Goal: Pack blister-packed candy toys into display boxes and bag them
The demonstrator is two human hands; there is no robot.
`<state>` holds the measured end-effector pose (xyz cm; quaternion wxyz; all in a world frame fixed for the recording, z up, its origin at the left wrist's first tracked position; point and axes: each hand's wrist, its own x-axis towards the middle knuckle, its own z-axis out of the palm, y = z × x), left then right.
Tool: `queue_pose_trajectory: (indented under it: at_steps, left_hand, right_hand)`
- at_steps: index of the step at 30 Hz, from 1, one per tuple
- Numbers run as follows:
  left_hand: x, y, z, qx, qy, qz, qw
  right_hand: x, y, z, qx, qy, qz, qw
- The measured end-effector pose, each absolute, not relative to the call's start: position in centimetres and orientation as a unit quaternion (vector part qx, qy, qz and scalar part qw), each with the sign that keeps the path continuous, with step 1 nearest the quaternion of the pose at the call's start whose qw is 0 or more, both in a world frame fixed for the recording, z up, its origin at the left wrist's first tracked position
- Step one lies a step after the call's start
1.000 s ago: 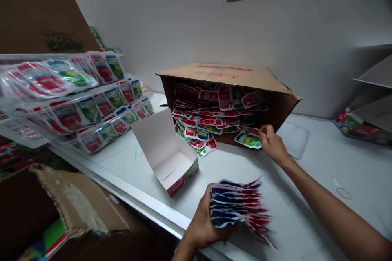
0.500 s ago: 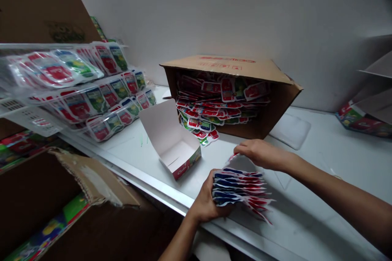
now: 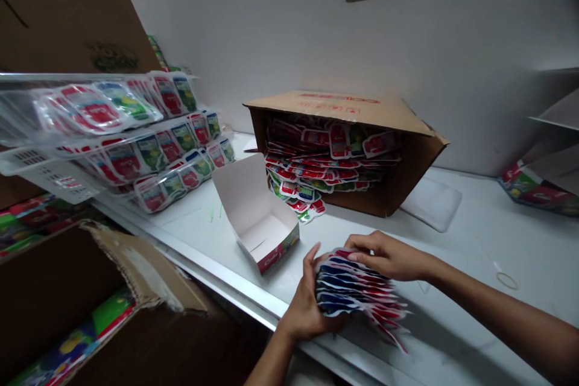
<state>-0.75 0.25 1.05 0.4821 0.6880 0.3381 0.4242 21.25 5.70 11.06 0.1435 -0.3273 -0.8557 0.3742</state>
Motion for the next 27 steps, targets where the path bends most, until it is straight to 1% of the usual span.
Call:
queue_pose_trajectory:
  at_steps: [3, 4, 6, 8, 9, 11, 14, 18, 23, 25, 27]
  left_hand:
    - [-0.7, 0.2, 1.8, 0.684, 0.342, 0.410, 0.498]
    - [-0.7, 0.2, 2.1, 0.685, 0.343, 0.405, 0.499]
    - [-0.7, 0.2, 2.6, 0.689, 0.339, 0.399, 0.501]
    - [-0.7, 0.1, 3.0, 0.685, 0.329, 0.402, 0.511]
    - [-0.7, 0.1, 3.2, 0.679, 0.322, 0.404, 0.521]
    - [-0.7, 0.1, 3.4, 0.665, 0.312, 0.410, 0.541]
    - [-0.8, 0.1, 3.6, 0.656, 0.314, 0.407, 0.553]
    - [-0.8, 0.1, 3.8, 0.661, 0.332, 0.399, 0.541]
    - [-0.8, 0.2, 3.5, 0.672, 0.317, 0.408, 0.530]
    - [-0.7, 0.1, 3.2, 0.685, 0.316, 0.404, 0.517]
    - [-0.7, 0.1, 2.9, 0.691, 0.313, 0.403, 0.512]
  right_hand:
    - [21.4, 7.2, 10.3, -0.320, -0.854, 0.392, 0.120]
    - [21.4, 8.3, 10.0, -0.339, -0.859, 0.369, 0.106]
    - [21.5, 11.2, 9.3, -0.426, -0.864, 0.254, 0.090]
    - [21.5, 14.7, 8.5, -0.530, -0.837, 0.099, 0.096]
    - [21.5, 16.4, 8.2, -0.567, -0.817, 0.044, 0.102]
    - [21.5, 19.5, 7.6, -0.608, -0.786, -0.014, 0.114]
    - [21.8, 22.3, 7.0, -0.622, -0.772, -0.067, 0.118]
    - [22.6, 22.7, 7.1, -0.587, -0.795, -0.091, 0.123]
    - [24.4, 19.1, 8.2, -0.552, -0.815, -0.074, 0.159]
    - [25.0, 17.0, 9.1, -0.532, -0.828, -0.037, 0.170]
    - [25.1, 14.7, 10.3, -0.481, -0.859, 0.040, 0.170]
